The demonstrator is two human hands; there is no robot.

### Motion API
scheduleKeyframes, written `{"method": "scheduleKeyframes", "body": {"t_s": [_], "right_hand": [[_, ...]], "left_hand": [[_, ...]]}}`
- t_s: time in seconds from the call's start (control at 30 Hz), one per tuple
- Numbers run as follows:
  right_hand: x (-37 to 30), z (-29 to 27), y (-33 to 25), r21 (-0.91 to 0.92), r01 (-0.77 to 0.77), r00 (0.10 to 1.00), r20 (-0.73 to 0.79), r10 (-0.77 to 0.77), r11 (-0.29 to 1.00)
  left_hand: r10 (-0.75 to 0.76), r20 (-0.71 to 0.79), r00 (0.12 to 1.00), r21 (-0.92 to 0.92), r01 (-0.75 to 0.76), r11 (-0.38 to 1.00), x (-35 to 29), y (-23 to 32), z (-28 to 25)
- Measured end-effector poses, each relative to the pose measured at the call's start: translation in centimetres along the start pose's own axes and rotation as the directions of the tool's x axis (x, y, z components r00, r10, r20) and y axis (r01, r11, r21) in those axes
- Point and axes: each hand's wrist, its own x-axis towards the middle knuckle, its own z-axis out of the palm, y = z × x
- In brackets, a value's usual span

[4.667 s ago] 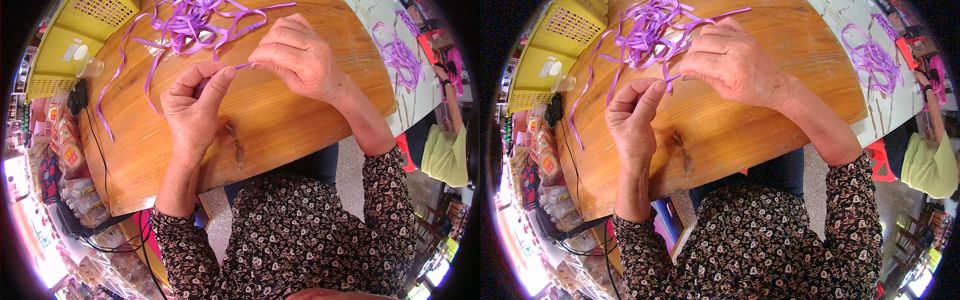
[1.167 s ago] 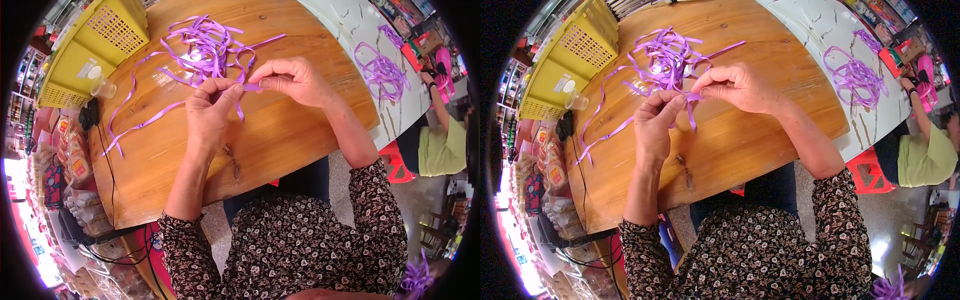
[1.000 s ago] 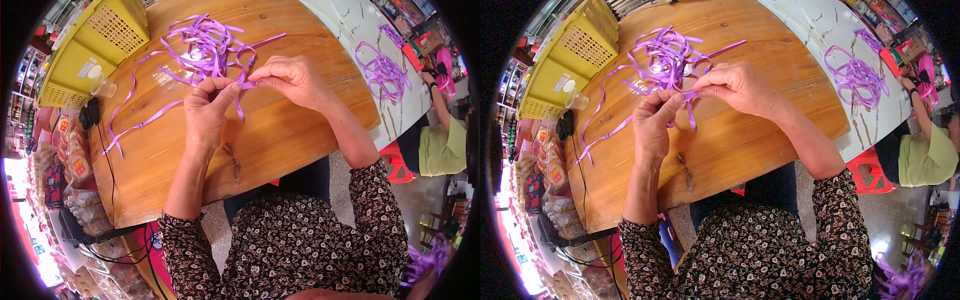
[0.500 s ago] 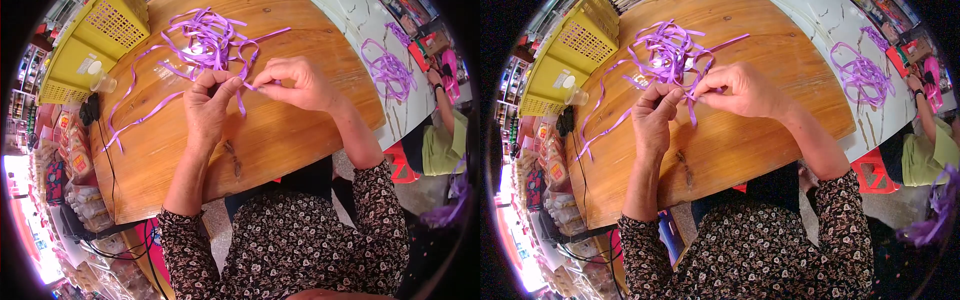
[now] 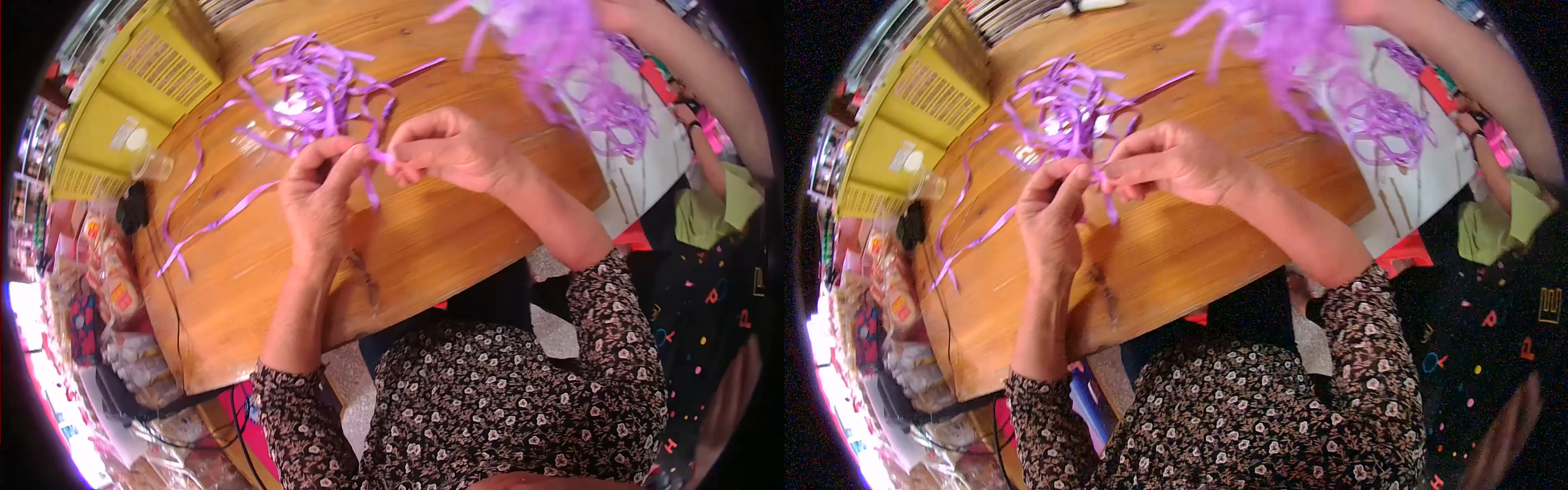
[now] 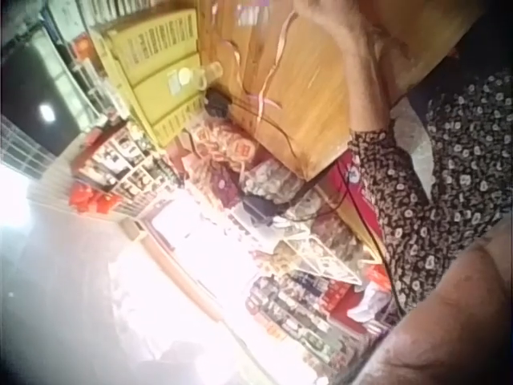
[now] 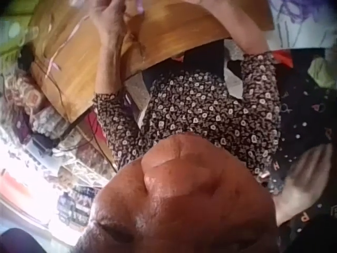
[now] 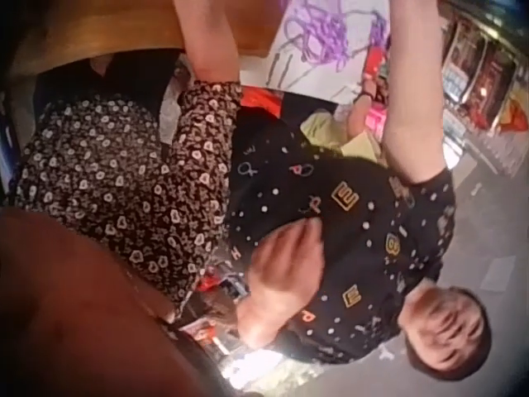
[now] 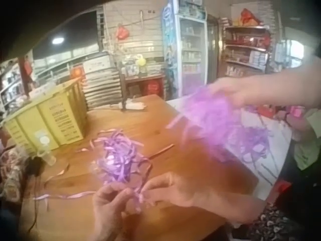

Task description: The person ties knots in purple ribbons by hand, occasionally picking up the pile of ribbons to reorganize them on the wooden table.

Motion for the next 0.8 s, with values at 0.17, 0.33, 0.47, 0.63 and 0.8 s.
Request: {"method": "scheduleKeyframes", "body": {"t_s": [0.17,0.33,0.47,0.63,0.8], "right_hand": [[0.0,0.8,0.2,-0.047,0.085,0.996,-0.004,-0.085,0.995],[-0.3,1.1,-0.2,-0.132,0.231,0.973,0.005,-0.233,0.964],[-0.4,1.1,-0.1,-0.194,0.273,0.962,0.024,-0.274,0.942],[-0.2,1.9,-0.1,-0.308,0.252,0.960,-0.043,-0.278,0.917],[0.1,1.6,0.1,-0.772,0.384,0.836,0.059,-0.545,0.506]], "left_hand": [[0.021,-0.007,1.000,0.045,-0.020,0.999,-0.4,-0.1,0.2],[0.069,0.008,0.998,-0.040,-0.069,0.997,-1.0,0.0,1.4],[0.090,-0.010,0.996,-0.050,-0.090,0.995,-1.2,-0.2,1.2],[0.021,-0.040,0.999,-0.118,-0.025,0.993,-1.1,-0.4,0.7],[0.024,0.015,1.000,-0.141,-0.022,0.990,-1.4,-0.4,1.4]]}}
